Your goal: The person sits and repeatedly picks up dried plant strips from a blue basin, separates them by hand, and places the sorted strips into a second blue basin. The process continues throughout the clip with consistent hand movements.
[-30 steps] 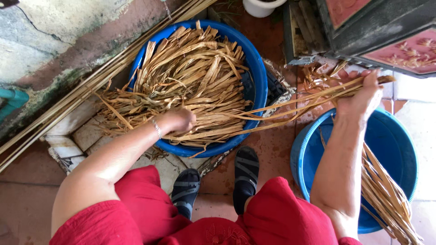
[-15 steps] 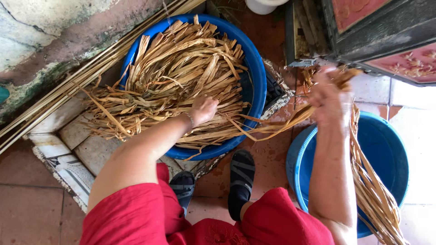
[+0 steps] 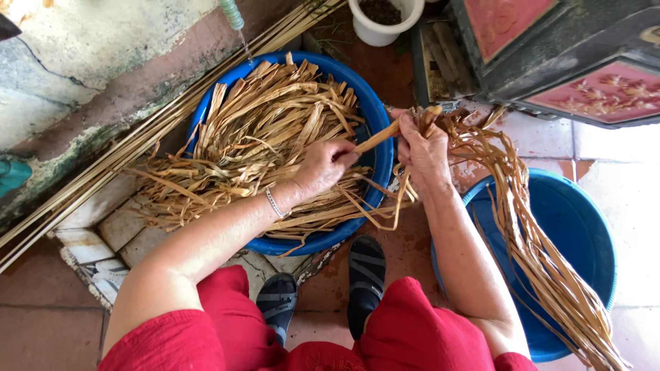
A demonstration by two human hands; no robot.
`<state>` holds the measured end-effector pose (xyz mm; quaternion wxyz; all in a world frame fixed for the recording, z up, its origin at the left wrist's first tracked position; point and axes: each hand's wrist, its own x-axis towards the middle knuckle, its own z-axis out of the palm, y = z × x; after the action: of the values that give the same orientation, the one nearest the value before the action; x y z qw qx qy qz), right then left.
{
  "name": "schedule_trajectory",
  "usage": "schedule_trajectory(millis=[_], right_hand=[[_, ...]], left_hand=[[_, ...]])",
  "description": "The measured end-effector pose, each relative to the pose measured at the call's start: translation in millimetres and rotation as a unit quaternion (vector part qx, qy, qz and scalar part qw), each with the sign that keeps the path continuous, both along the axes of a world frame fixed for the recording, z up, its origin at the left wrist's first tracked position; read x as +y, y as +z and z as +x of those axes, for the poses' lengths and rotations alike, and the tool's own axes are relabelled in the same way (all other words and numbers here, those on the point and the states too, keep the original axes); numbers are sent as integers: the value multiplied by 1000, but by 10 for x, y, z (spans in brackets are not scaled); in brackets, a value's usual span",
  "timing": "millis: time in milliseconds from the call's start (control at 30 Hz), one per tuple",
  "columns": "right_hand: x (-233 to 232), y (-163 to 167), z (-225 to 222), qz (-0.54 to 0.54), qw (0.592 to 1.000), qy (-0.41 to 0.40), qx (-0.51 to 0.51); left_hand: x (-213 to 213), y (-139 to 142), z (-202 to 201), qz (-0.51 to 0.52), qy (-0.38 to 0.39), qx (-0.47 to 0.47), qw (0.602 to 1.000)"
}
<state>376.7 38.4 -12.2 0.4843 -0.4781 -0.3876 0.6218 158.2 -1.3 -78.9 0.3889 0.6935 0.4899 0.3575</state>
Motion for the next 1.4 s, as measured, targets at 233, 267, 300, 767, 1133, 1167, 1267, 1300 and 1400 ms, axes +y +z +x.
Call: schedule_trajectory(millis=[233,267,300,767,1133,1167,1267,1300,1400], right_hand=[[-161,223,-20,30,999,34,-6],[-179,255,-38,25,999,32,-25],[-193,280,-56,37,998,39,-9],[-122,198,-218,29,989,-98,102],[170,266,375,-4,942,-231,244],[238,211,497,-6,920,-260,293],[349,-139,686,-50,925,-251,282],[395,-221,786,-37,923,-273,267],[492,-346,1132,-9,918,-311,245]], left_hand=[[228,538,181,-180,-95,-164,965],[270,590,208,-149,-97,-140,974],[303,634,226,-117,-99,-115,981],[193,845,344,-99,-85,-6,991],[-62,714,328,-96,-150,106,978],[-143,657,308,-80,-149,109,979],[-237,526,273,2,-137,109,985],[-259,491,264,36,-122,100,987],[-322,422,258,57,-122,90,987]])
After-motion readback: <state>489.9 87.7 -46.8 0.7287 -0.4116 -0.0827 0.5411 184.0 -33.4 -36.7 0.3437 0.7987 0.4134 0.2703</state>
